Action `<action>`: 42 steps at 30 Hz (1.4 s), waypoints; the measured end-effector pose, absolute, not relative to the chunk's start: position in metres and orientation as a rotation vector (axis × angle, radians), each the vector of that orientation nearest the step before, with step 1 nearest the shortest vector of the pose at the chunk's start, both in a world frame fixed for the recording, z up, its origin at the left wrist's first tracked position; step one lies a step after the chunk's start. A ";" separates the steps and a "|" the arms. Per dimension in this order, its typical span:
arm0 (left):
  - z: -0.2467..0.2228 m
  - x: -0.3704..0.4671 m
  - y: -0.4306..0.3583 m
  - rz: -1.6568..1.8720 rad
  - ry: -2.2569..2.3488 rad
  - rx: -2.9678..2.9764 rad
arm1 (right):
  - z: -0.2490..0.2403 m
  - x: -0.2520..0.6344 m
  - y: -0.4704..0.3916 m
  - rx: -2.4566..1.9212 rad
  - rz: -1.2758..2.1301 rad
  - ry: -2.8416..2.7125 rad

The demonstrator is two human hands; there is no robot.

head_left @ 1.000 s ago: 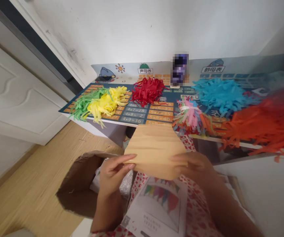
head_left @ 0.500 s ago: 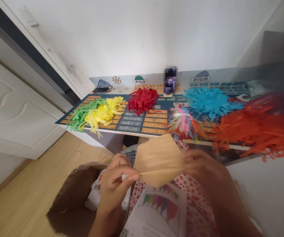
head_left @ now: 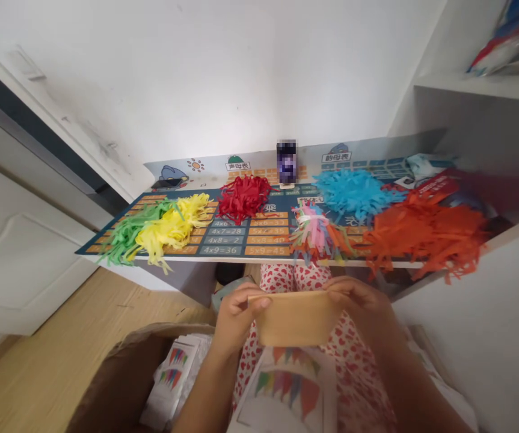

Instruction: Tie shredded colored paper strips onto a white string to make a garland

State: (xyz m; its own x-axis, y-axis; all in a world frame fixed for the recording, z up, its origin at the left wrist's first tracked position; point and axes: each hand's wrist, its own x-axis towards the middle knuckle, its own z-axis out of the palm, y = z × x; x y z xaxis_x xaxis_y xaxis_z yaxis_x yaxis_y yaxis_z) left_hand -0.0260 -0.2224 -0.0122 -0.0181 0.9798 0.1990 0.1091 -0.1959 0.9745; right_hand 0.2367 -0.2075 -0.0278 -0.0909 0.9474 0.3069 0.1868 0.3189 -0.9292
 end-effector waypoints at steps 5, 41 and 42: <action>-0.005 -0.023 -0.217 1.193 1.258 1.693 | -0.025 0.243 -0.198 -1.201 0.727 -1.890; -0.042 -0.026 -0.209 1.425 1.291 1.132 | -0.043 0.249 -0.183 -1.178 1.084 -1.840; -0.041 -0.025 -0.209 1.459 1.274 1.088 | -0.043 0.245 -0.184 -1.149 1.114 -1.751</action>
